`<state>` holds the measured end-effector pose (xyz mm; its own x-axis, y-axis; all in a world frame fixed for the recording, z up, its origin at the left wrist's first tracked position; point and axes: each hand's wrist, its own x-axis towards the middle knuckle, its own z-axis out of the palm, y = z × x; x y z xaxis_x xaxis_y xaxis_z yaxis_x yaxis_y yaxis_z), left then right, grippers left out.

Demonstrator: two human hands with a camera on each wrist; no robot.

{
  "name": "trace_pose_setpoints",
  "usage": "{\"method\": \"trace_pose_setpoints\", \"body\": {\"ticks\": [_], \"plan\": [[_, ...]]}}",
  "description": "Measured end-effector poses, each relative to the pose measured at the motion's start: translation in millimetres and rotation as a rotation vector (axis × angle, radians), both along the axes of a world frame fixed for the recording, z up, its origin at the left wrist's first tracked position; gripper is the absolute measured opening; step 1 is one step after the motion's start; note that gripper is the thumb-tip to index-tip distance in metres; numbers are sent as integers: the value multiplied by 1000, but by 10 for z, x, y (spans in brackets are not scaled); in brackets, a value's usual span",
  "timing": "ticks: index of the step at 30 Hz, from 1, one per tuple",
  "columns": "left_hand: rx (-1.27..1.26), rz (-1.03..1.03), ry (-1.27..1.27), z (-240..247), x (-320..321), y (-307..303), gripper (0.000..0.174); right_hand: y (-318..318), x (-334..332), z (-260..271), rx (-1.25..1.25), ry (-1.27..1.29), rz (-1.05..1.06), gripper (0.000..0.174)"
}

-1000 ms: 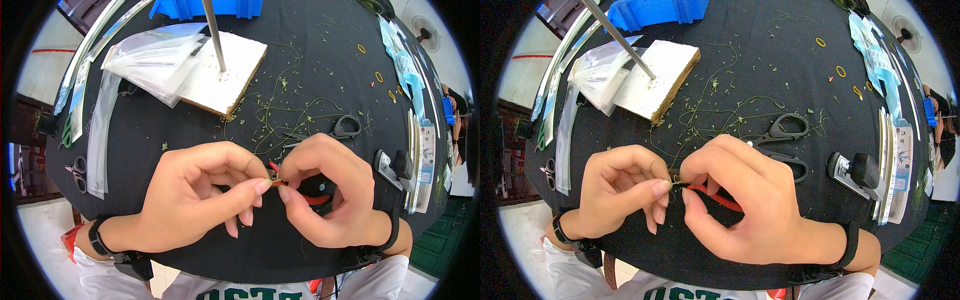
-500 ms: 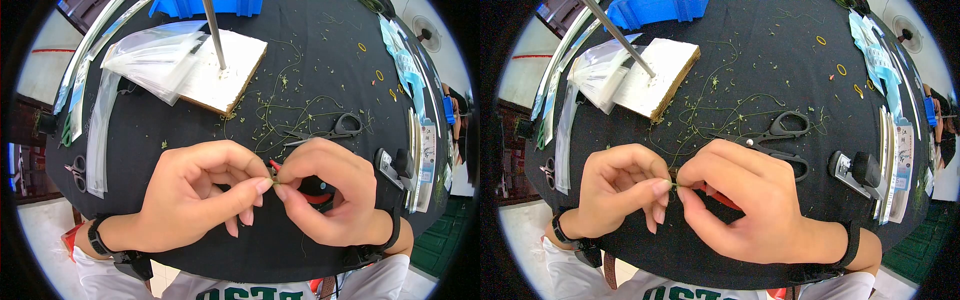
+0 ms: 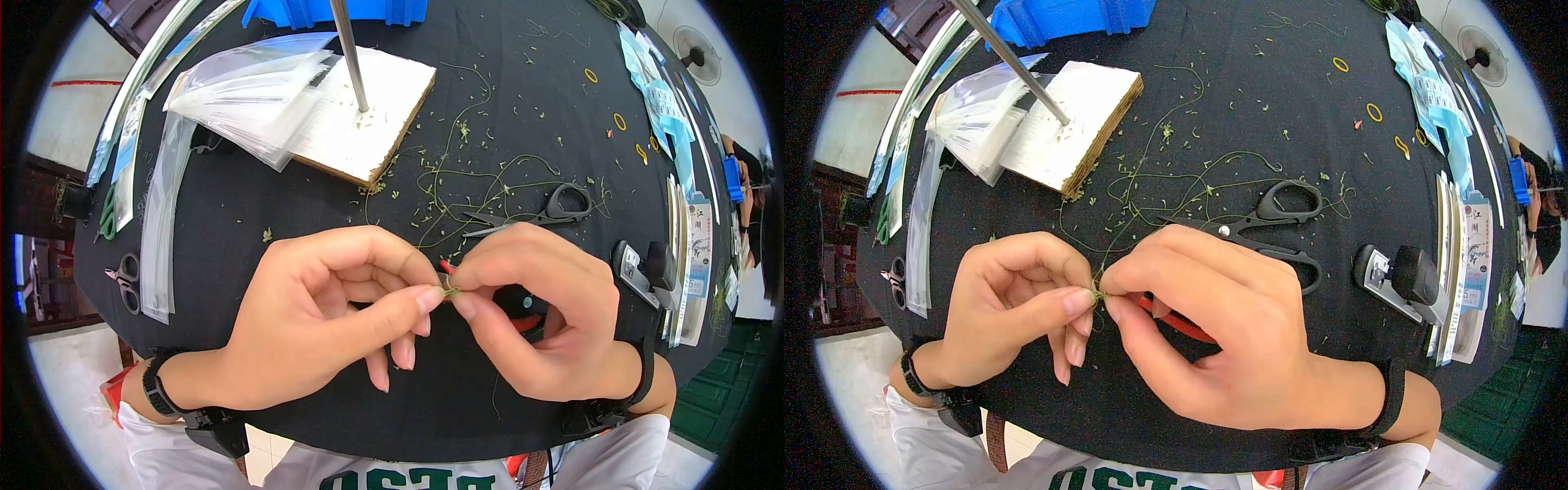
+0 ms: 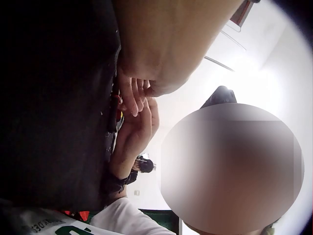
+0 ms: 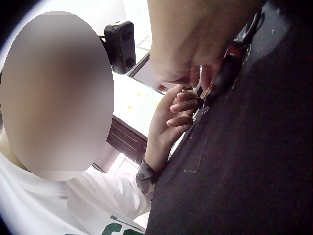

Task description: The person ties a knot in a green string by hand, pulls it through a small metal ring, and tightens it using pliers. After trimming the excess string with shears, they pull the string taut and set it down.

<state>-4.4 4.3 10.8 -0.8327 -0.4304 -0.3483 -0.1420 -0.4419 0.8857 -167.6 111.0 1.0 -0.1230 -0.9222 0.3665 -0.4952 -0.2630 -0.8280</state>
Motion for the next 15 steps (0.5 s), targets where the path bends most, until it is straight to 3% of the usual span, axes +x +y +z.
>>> {"method": "trace_pose_setpoints", "body": {"ticks": [10, 15], "plan": [[-31, -8, 12, -2, -1, -4, 9, 7, 5, 2, 20, -14, -7, 16], [-202, 4, 13, 20, -3, 14, 10, 5, -29, -7, -8, 38, 36, 15]]}}
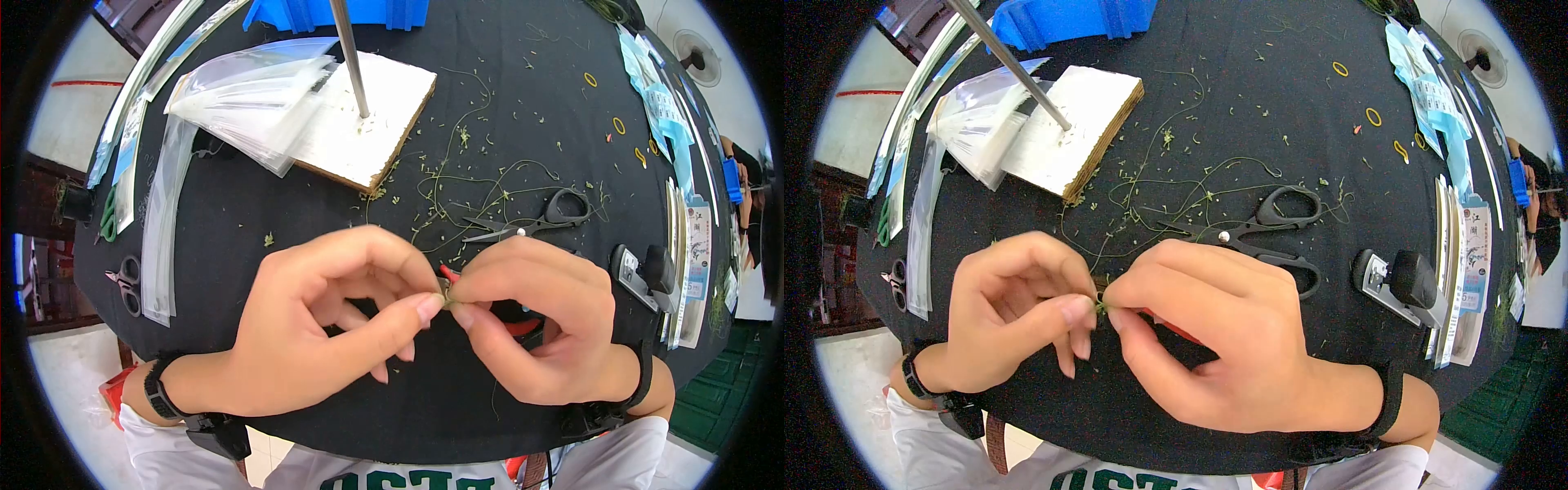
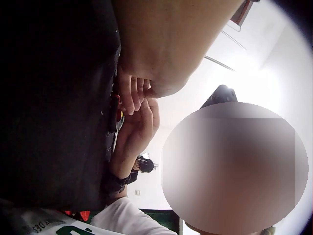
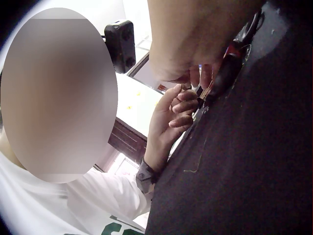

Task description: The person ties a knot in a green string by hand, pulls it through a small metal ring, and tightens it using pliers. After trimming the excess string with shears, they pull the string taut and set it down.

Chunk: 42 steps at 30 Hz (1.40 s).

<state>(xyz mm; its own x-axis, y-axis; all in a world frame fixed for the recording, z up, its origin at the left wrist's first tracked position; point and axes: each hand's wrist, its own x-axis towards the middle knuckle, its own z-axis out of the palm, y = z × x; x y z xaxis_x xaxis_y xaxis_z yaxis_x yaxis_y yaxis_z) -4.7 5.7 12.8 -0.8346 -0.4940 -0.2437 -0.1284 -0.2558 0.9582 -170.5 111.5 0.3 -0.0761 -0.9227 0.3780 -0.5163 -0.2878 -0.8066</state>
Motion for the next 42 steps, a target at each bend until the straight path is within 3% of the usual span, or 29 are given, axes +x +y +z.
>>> {"method": "trace_pose_setpoints", "body": {"ticks": [7, 20, 25, 37, 42], "plan": [[-331, -43, 67, -70, 21, 0, 11, -4, -2, -24, -22, 26, 17, 13], [-235, -26, 40, -47, 29, 13, 7, 4, 4, -14, -55, 106, -39, 16], [-206, -21, 48, -36, 25, 13, 6, 10, 9, 28, 49, -82, -12, 13], [-661, -78, 189, -109, 33, -29, 11, 8, 18, 26, 143, -229, 38, 9], [-650, -67, 176, -108, 36, -22, 12, 6, -6, 27, 119, -185, 50, 10]]}}
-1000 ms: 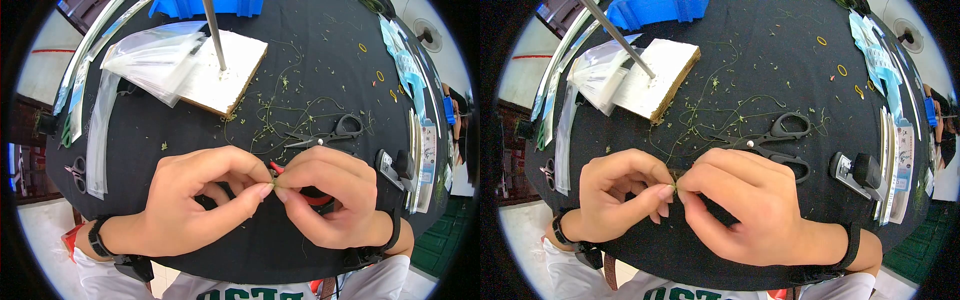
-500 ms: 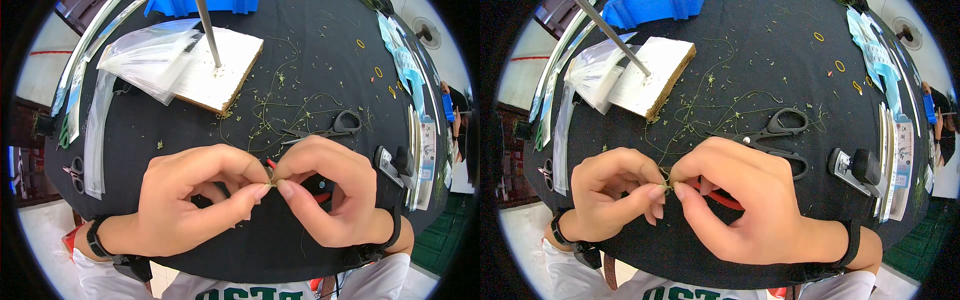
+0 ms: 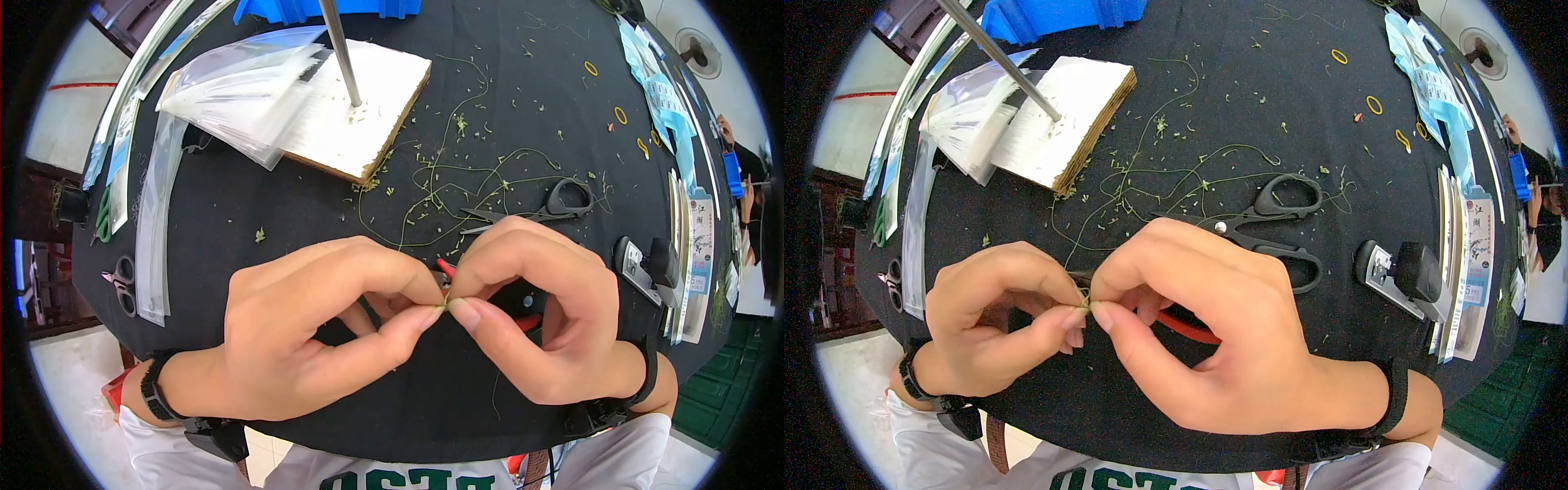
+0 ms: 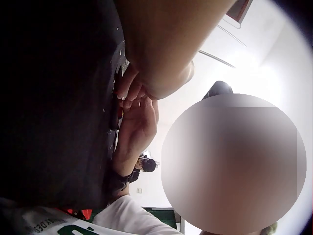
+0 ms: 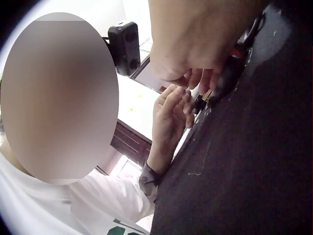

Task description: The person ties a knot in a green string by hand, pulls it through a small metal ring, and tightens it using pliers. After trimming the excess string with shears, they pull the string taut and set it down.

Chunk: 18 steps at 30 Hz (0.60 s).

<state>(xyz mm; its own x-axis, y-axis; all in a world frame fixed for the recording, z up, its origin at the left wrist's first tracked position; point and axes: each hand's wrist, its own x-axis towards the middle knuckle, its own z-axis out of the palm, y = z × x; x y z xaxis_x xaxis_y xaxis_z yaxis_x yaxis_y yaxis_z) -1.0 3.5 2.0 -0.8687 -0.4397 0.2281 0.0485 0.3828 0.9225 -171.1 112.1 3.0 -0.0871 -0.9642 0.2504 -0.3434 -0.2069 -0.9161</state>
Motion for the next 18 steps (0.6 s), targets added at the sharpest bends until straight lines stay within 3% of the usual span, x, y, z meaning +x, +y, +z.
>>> {"method": "trace_pose_setpoints", "body": {"ticks": [18], "plan": [[-54, -19, 16, 8, 12, -15, 15, 12, -1, 28, 32, -36, -8, 10]]}}
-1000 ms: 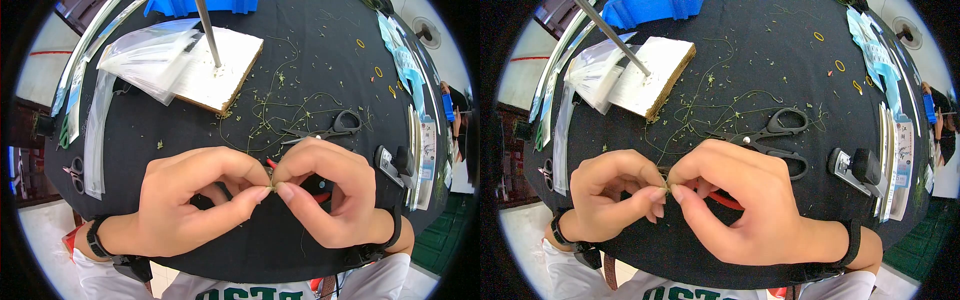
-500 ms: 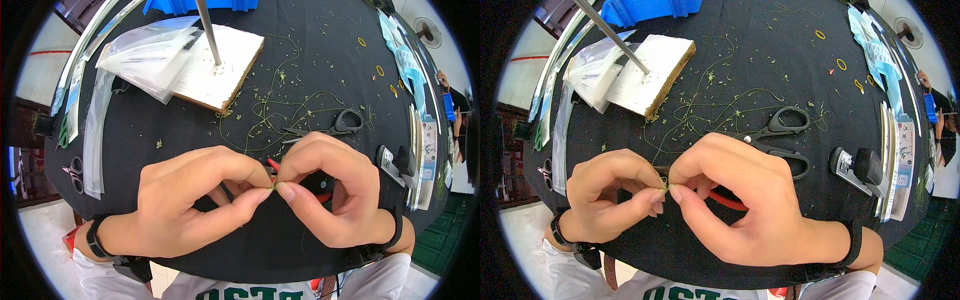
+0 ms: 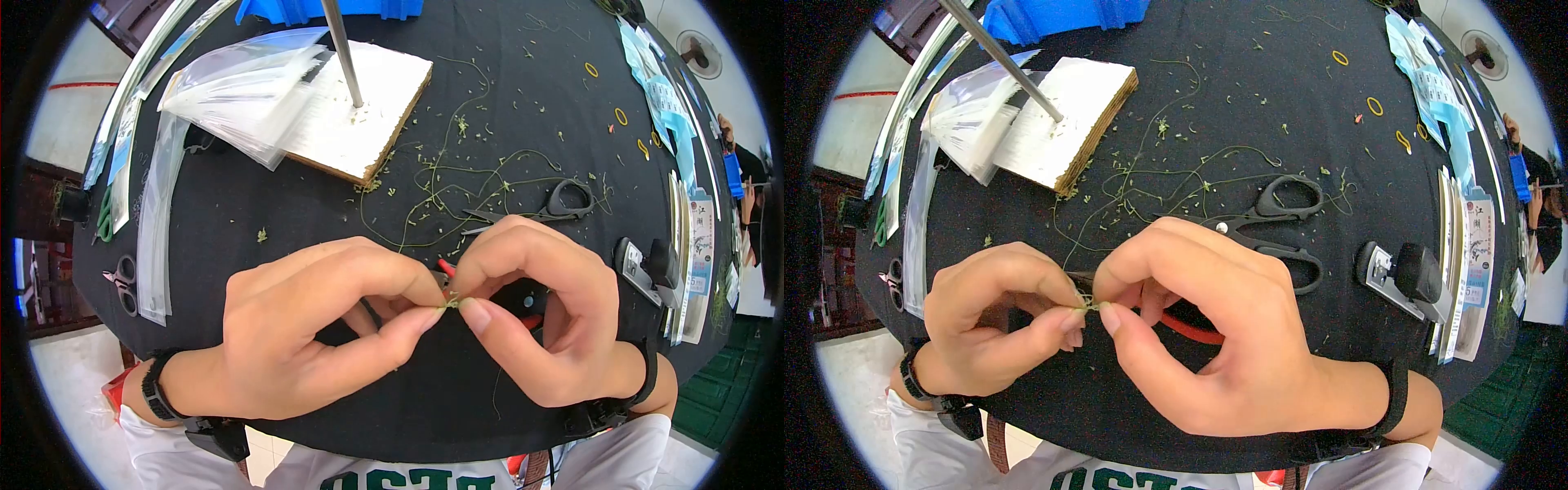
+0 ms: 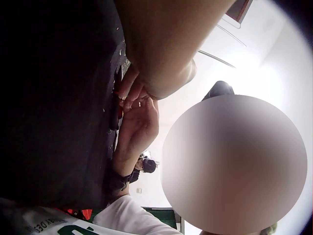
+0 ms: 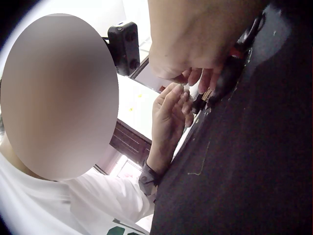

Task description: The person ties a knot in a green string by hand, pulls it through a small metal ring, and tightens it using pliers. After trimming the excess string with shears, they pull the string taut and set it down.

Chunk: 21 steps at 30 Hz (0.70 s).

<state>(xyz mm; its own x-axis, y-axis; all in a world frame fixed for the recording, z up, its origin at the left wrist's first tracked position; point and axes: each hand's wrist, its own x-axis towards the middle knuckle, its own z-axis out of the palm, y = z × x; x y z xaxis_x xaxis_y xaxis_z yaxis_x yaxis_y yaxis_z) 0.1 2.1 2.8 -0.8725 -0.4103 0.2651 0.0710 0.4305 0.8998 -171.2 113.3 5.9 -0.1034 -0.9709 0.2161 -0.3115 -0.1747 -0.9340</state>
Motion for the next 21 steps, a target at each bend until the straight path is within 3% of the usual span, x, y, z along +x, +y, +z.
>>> {"method": "trace_pose_setpoints", "body": {"ticks": [21], "plan": [[34, 15, -24, -7, 8, 15, 14, -15, -15, -35, -83, 89, -22, 15]]}}
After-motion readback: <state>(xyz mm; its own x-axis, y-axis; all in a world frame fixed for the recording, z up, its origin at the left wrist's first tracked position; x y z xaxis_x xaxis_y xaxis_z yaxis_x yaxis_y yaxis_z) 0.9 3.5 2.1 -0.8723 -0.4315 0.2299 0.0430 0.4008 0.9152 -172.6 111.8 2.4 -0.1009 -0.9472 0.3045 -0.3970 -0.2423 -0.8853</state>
